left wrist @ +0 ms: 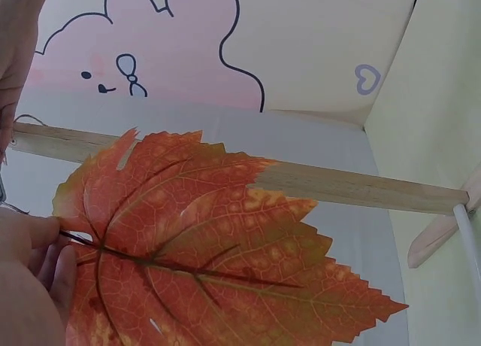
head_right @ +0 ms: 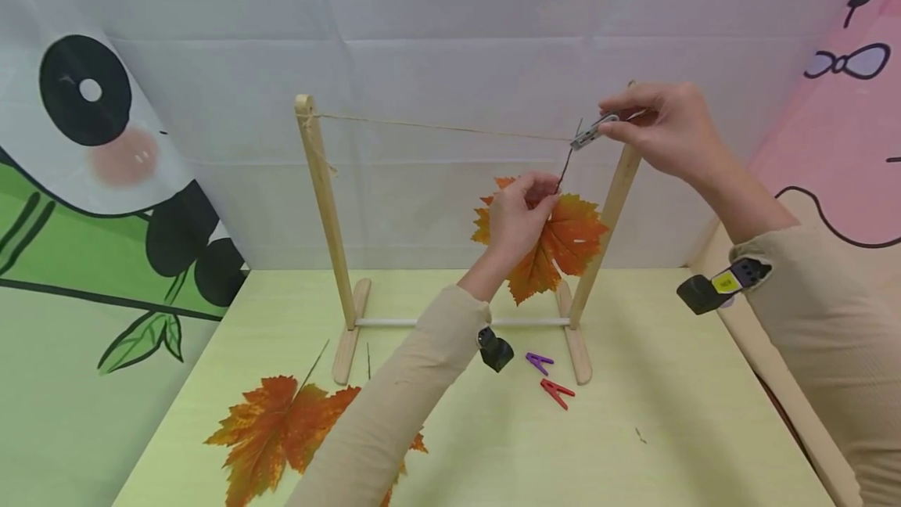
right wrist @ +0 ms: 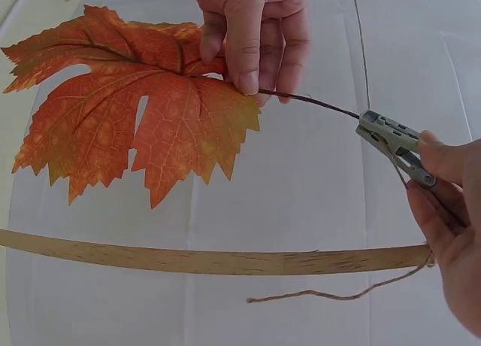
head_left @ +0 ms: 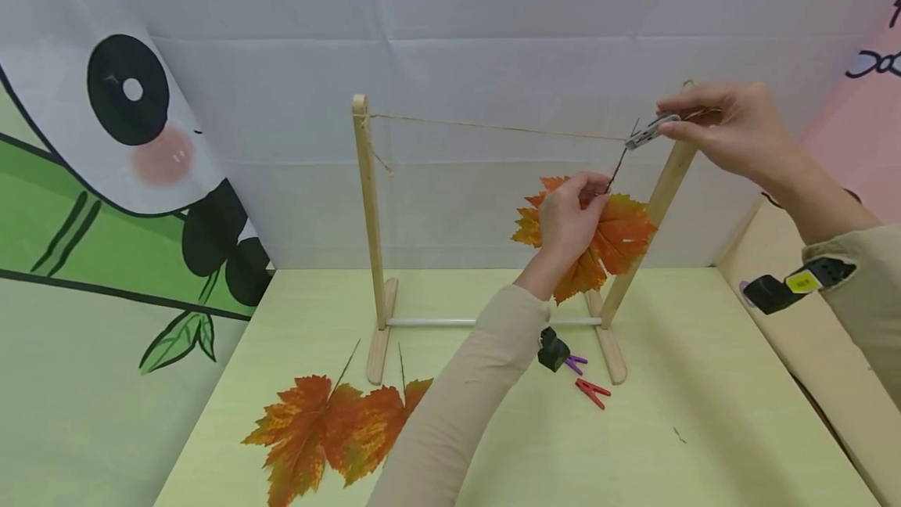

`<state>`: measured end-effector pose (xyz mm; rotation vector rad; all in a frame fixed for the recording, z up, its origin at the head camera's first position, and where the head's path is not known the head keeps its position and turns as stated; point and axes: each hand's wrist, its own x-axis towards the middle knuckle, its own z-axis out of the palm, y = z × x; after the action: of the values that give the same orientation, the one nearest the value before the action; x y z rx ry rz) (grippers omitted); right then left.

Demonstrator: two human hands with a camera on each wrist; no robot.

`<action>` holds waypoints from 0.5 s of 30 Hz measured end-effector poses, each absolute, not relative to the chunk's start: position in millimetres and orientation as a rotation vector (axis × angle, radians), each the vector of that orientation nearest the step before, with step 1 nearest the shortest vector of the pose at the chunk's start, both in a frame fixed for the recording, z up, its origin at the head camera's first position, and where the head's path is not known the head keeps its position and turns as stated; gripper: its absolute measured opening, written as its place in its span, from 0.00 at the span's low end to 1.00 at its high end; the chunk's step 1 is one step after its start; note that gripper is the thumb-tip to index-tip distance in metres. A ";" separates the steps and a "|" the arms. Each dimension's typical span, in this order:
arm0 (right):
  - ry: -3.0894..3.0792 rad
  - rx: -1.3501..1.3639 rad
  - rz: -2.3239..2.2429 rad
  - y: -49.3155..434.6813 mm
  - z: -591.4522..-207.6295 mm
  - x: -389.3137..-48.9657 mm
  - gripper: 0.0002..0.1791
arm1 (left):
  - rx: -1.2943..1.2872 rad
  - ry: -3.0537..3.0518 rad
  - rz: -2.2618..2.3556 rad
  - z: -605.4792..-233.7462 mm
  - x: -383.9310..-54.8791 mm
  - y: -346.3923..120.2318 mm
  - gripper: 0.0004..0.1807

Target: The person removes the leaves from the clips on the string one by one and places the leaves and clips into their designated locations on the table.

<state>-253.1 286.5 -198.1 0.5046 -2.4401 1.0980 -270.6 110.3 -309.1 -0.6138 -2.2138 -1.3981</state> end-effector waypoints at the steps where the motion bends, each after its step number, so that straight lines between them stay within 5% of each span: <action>1: -2.422 0.508 1.125 286.1 -198.3 -253.2 0.14 | -0.614 -2.217 -1.397 -309.3 -270.4 110.1 0.07; 15: -2.069 0.553 1.229 272.6 -196.1 -250.6 0.15 | -0.607 -2.264 -1.360 -320.2 -272.7 102.6 0.07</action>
<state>-250.6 272.6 -196.1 0.5530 -2.0694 1.2287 -272.7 102.6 -320.2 -0.6070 -2.2639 -1.3599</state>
